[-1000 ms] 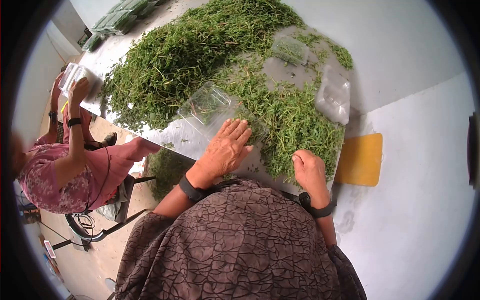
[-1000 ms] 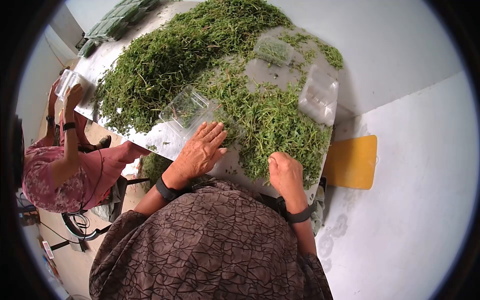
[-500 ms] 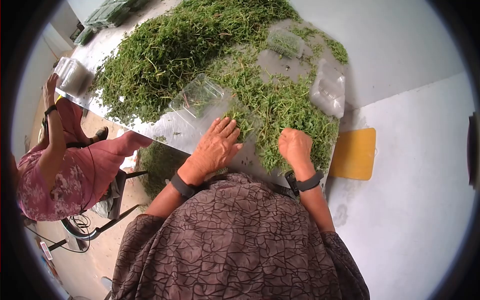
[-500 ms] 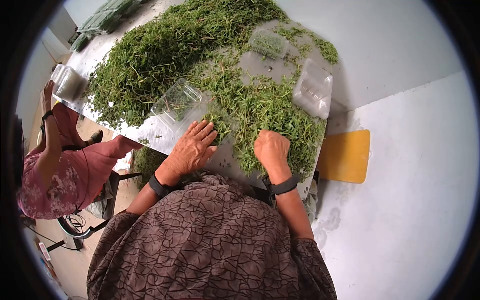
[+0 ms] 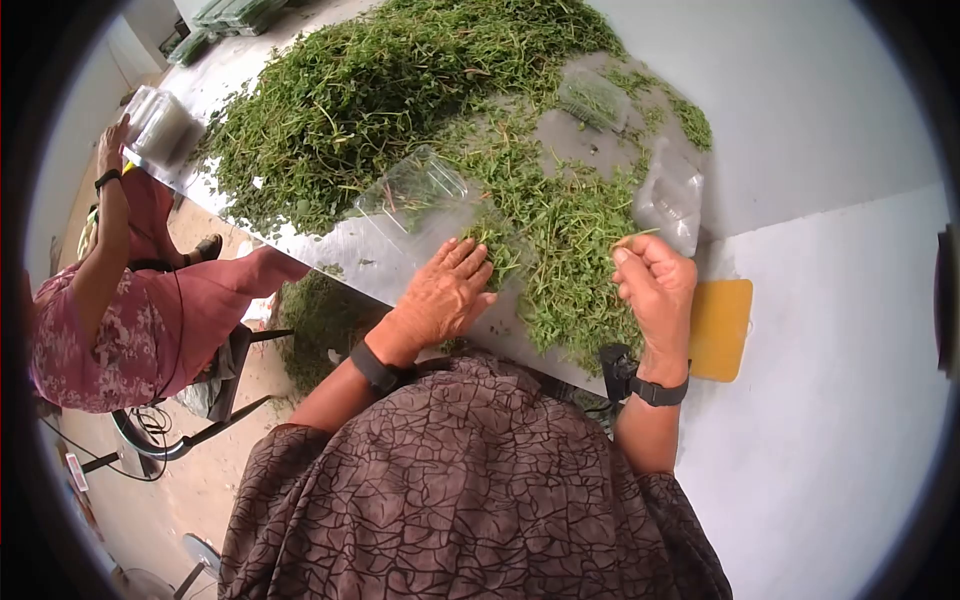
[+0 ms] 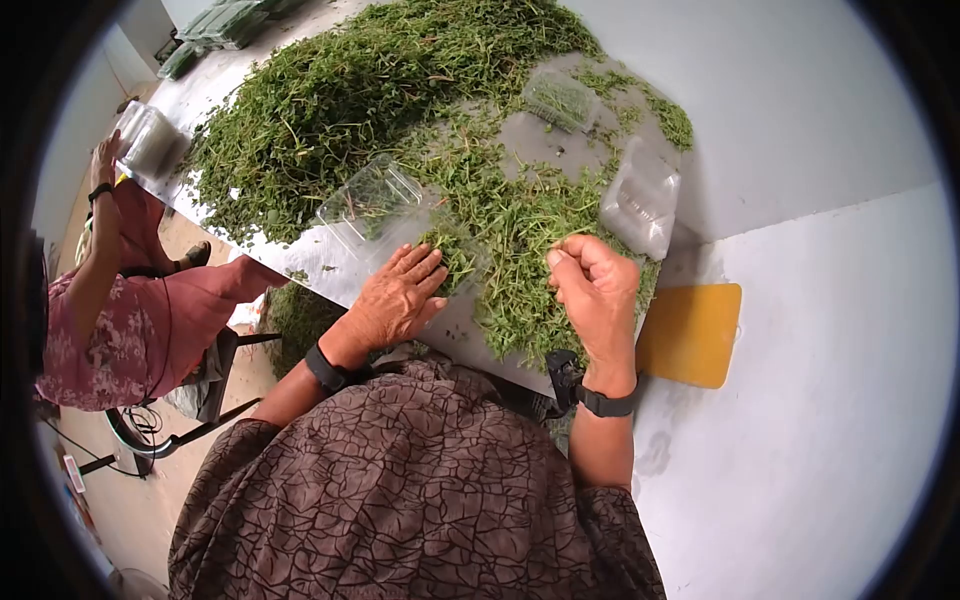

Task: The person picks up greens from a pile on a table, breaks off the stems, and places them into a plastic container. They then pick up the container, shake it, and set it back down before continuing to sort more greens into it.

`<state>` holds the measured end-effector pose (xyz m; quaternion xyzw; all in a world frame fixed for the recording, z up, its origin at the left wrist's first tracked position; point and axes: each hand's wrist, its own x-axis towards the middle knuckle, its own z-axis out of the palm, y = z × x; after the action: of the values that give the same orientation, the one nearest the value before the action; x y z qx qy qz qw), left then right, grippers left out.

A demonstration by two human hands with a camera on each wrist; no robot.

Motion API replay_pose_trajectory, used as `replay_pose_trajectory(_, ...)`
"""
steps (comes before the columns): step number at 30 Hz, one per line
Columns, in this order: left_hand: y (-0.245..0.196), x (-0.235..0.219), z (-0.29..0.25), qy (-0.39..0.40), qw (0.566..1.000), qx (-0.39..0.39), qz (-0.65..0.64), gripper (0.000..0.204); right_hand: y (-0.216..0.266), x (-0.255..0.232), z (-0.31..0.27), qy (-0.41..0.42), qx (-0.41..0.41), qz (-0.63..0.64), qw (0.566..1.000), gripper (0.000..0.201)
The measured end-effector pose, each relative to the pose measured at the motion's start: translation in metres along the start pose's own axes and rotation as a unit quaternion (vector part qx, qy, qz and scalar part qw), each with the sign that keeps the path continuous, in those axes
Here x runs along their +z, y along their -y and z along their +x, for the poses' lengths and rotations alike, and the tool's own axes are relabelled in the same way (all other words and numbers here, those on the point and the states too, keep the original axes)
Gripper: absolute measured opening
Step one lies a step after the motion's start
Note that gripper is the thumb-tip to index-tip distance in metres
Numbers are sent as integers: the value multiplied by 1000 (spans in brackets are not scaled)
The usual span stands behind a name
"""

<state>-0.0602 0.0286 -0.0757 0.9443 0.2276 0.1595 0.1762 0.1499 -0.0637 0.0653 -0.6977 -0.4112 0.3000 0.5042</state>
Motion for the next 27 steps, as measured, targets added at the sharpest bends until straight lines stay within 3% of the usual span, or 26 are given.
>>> replay_pose_trajectory(3, 1, 0, 0, 6, 1000, -10, 2, 43, 7, 5, 4, 17, -21, 32, 999, 9)
replay_pose_trajectory(7, -2, -3, -1, -6, 1000, -2, -11, 44, 26, 20, 0, 123, -32, 104, 986, 11)
replay_pose_trajectory(9, -1, -2, -3, -15, 1000, 8, -15, 44, 11, 35, 10, 188, 49, 118, 974, 11)
replay_pose_trajectory(11, -3, -4, -7, -23, 999, 7, -28, 41, -11, 50, 18, 198, 90, 93, 972, 15)
replay_pose_trajectory(14, -2, -14, -17, -42, 999, 11, -32, 39, -45, 60, 20, 168, 75, -18, 983, 29)
replay_pose_trajectory(16, -1, -19, -25, -66, 993, 14, -101, 38, -53, 59, 15, 144, 81, -24, 986, 28)
replay_pose_trajectory(19, 2, -24, -29, -95, 992, 11, -85, 39, -66, 53, 12, 92, 80, -63, 991, 26)
replay_pose_trajectory(21, 5, -26, -28, -84, 993, 5, -79, 41, -76, 52, 8, 17, 33, -94, 995, 22)
replay_pose_trajectory(23, 7, -30, -21, -57, 996, 8, -67, 45, -85, 48, 7, 0, 25, -115, 993, 21)
replay_pose_trajectory(25, 5, -32, -9, -48, 997, 7, -61, 47, -91, 43, 3, -54, -47, -233, 970, 22)
replay_pose_trajectory(27, 3, -30, 3, -41, 997, 11, -61, 50, -92, 37, 0, -59, -14, -246, 967, 23)
